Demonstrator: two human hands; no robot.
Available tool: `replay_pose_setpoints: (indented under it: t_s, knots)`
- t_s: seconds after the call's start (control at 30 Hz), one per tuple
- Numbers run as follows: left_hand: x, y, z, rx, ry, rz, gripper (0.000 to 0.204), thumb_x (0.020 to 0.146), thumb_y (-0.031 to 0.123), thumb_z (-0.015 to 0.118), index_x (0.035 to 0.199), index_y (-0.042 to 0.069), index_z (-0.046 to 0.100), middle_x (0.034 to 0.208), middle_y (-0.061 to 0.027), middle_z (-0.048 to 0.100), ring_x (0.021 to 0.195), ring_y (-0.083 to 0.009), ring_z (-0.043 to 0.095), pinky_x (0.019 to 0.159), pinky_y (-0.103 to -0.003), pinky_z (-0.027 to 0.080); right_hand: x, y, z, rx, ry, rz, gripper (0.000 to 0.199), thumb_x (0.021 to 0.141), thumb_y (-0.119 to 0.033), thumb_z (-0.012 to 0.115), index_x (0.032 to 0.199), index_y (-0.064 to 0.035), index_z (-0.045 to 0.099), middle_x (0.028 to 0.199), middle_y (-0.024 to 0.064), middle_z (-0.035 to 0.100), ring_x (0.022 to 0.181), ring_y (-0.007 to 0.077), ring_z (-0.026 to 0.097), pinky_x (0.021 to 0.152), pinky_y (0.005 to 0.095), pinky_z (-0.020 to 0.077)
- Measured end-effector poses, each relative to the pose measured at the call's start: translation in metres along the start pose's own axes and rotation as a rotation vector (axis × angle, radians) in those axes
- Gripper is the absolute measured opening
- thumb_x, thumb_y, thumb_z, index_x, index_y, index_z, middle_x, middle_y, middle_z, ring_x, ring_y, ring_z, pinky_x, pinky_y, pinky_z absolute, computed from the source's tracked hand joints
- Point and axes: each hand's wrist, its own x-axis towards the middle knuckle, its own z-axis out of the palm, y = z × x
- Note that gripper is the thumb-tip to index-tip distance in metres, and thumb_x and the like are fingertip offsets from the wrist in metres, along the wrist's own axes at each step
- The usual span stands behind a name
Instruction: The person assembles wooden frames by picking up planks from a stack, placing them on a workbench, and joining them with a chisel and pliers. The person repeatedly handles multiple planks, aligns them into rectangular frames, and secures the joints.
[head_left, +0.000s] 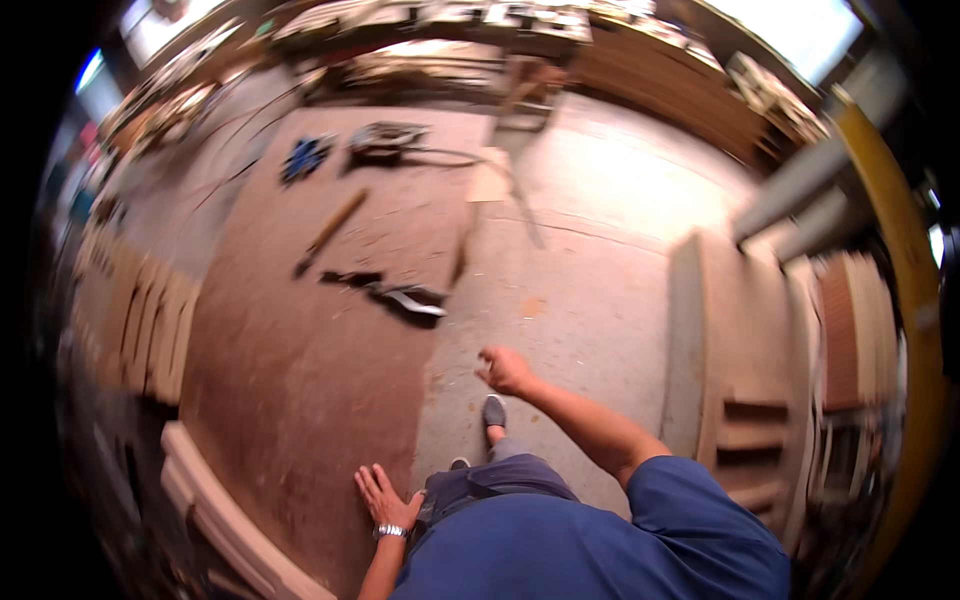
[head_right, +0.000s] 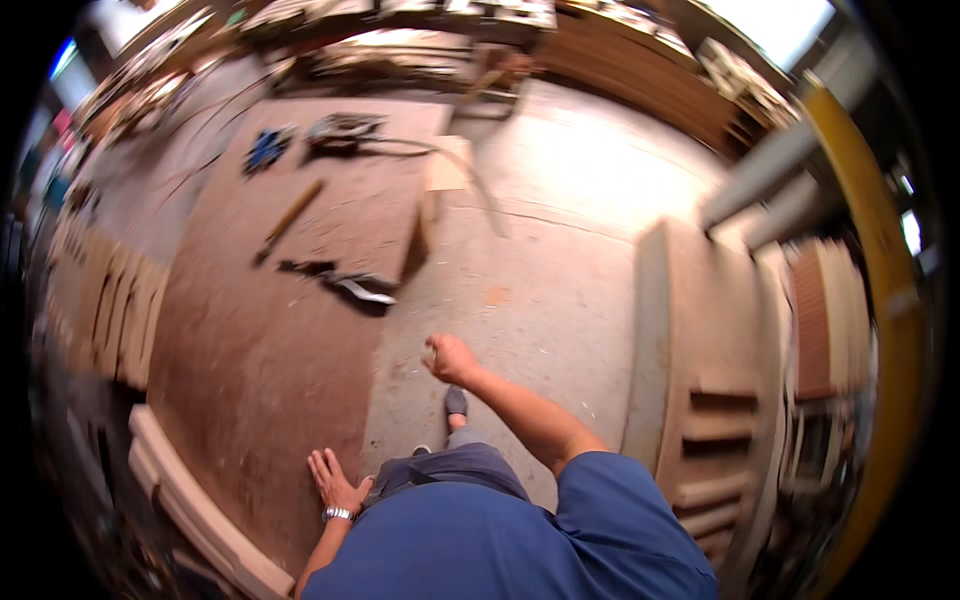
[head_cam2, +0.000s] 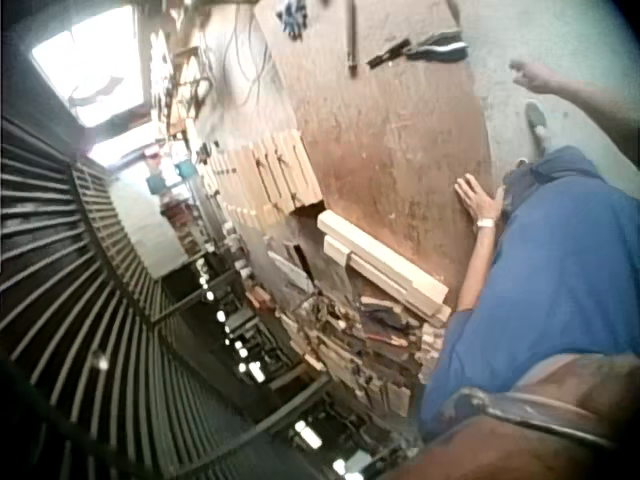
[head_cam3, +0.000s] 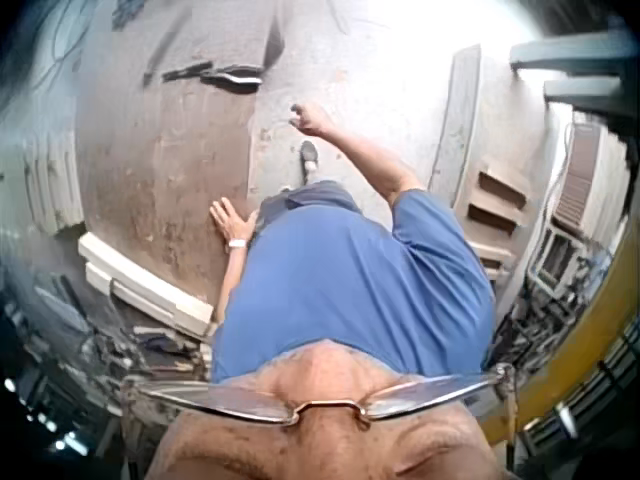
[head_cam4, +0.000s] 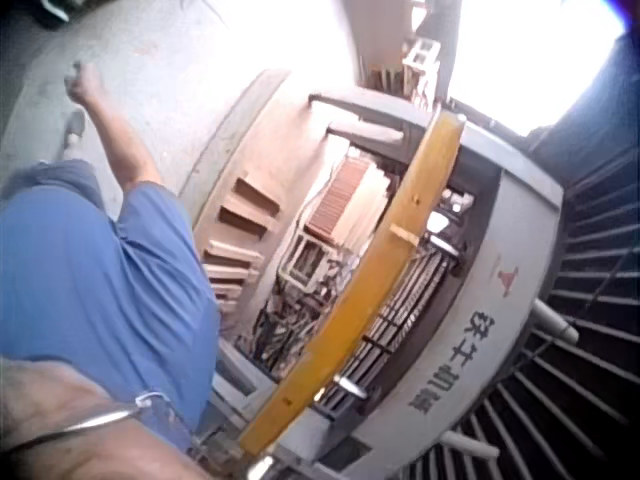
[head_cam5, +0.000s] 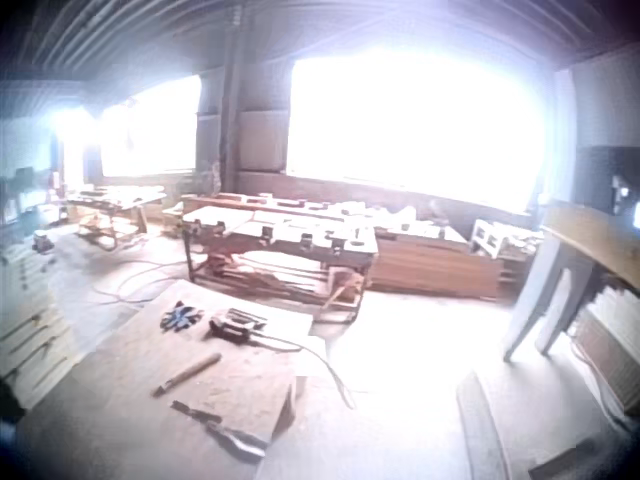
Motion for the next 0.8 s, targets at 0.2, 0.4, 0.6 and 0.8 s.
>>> replay_pose_setpoints:
  t_s: [0.2,0.4,0.6,0.8]
  knots:
    - [0.053,0.009,0.012,-0.035,0.019,0.382,0.105,0.071,0.03,0.088,0.159,0.002,0.038,0.168,-0.0301,0.024,0.157,-0.0467,0.019,0.128,-0.053,0.023,-0.301,0.162,0.034,0.033,0.055,0.883,0.041,0.086,-0.043,0.076,0.102,-0.0053,0.078,0.104,0.021,0.077,0.105,0.0397,0.072,0.091,0.051,0.057]
    - [0.077,0.013,0.014,-0.056,-0.099,0.608,0.086,0.076,0.023,0.085,0.151,0.003,0.048,0.162,-0.0289,0.037,0.154,-0.0453,0.029,0.126,-0.052,0.028,-0.646,0.125,0.157,0.569,0.324,1.768,0.032,0.099,-0.031,0.066,0.082,-0.0046,0.075,0.074,0.0073,0.076,0.049,0.0183,0.067,0.043,0.0368,0.0491]
    - [0.001,0.086,0.009,-0.33,-0.508,0.725,0.03,0.086,0.018,0.08,0.109,0.001,0.072,0.111,-0.0193,0.074,0.105,-0.0265,0.07,0.095,-0.041,0.055,-0.758,-0.018,0.318,1.003,0.2,1.905,0.028,0.106,-0.032,0.056,0.114,-0.0177,0.079,0.084,0.0114,0.08,0.054,0.0205,0.071,0.05,0.0369,0.057]
    - [-0.143,0.204,-0.033,-0.814,-0.912,0.978,0.008,0.085,0.0,0.077,0.09,0.002,0.071,0.087,-0.0063,0.073,0.081,-0.0113,0.068,0.077,-0.028,0.055,-0.792,-0.029,0.387,0.732,-0.002,1.26,0.028,0.102,-0.035,0.066,0.115,-0.0111,0.075,0.099,0.0117,0.078,0.072,0.0211,0.076,0.058,0.0362,0.0602]
